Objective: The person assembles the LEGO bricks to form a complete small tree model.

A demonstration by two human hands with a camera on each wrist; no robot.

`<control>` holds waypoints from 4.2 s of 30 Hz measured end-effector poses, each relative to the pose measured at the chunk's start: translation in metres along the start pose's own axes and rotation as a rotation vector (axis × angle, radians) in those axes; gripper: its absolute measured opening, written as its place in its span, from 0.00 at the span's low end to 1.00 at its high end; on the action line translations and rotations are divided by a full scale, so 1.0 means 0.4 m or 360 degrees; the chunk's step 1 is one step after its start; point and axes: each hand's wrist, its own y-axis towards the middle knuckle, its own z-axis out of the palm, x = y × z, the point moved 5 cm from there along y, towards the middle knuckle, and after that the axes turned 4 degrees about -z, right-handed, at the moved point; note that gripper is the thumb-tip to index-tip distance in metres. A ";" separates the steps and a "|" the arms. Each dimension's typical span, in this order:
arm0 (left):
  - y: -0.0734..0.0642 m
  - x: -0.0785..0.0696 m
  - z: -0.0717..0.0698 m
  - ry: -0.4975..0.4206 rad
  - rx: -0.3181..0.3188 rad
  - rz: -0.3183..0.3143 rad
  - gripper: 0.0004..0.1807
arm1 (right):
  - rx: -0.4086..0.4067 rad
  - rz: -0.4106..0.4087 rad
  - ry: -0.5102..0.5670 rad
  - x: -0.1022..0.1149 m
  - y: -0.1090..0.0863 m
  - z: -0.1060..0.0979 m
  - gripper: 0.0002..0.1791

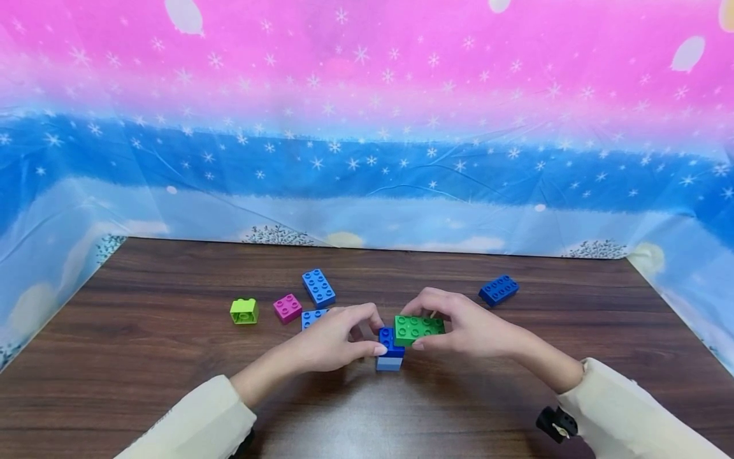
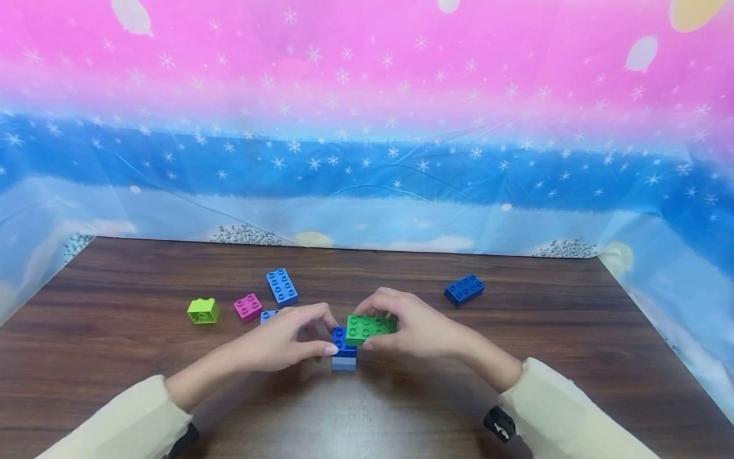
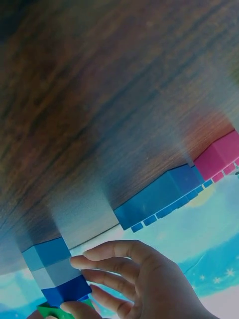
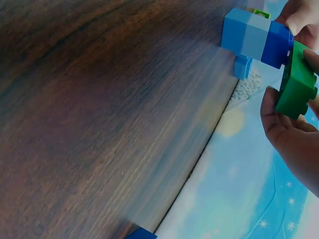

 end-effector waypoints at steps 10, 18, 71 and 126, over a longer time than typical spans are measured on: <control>0.000 0.002 -0.001 -0.0032 0.0017 0.0002 0.07 | 0.0028 -0.0015 0.0018 0.002 0.001 0.004 0.18; -0.001 0.000 0.000 -0.0036 0.0019 0.0005 0.07 | 0.0038 0.0001 0.0037 0.004 0.001 0.007 0.18; -0.001 0.005 0.000 0.0024 -0.0036 -0.0005 0.08 | 0.0018 0.0032 0.0212 -0.014 0.003 0.018 0.19; -0.071 0.123 -0.115 0.0198 -0.0362 -0.0118 0.19 | 0.0034 0.0054 0.0175 -0.017 0.002 0.017 0.20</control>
